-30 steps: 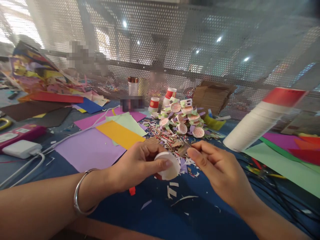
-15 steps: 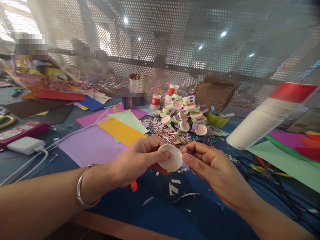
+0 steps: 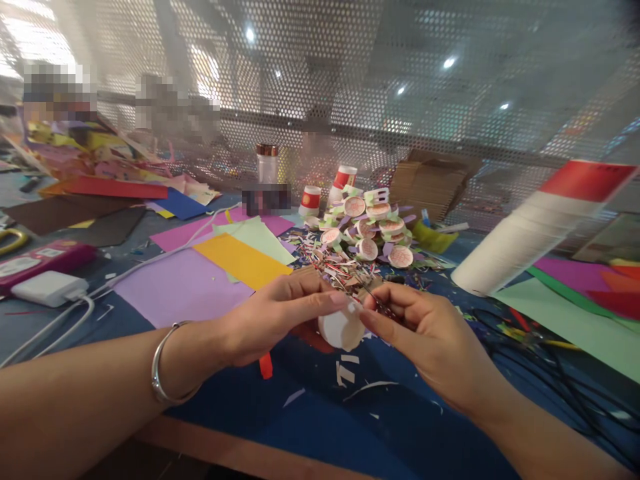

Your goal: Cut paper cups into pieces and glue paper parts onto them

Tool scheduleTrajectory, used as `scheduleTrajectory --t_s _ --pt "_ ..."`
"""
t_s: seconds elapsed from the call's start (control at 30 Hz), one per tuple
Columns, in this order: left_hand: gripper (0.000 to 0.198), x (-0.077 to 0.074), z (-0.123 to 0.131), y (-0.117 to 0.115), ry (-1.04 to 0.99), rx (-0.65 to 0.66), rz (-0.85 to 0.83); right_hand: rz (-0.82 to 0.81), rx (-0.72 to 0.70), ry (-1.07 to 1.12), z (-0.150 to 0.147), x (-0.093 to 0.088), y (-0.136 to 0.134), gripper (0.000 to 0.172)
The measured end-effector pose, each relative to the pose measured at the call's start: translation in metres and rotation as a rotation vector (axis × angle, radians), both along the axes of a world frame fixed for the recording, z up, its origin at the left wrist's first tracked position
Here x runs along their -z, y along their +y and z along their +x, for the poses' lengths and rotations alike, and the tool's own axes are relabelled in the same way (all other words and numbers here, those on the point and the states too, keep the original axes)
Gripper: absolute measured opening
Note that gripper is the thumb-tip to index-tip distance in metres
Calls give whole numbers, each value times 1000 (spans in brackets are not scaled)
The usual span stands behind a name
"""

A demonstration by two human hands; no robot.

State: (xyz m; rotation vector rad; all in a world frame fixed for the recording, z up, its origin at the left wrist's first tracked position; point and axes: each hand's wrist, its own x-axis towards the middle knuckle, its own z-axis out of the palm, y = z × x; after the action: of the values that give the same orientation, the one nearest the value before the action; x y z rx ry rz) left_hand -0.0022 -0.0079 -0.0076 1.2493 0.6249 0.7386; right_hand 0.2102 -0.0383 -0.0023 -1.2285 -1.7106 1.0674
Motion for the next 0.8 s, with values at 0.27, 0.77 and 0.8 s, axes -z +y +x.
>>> scheduleTrajectory --t_s 0.27,0.77,0.8 --pt "25 -1 -5 7 157 -22 87 97 38 -193 -2 -1 -2 22" --pt "22 -7 -41 40 1050 -177 945 23 4 -498 1 4 6 32" --pt "21 -6 -42 40 1068 -163 951 37 19 -497 2 4 6 33"
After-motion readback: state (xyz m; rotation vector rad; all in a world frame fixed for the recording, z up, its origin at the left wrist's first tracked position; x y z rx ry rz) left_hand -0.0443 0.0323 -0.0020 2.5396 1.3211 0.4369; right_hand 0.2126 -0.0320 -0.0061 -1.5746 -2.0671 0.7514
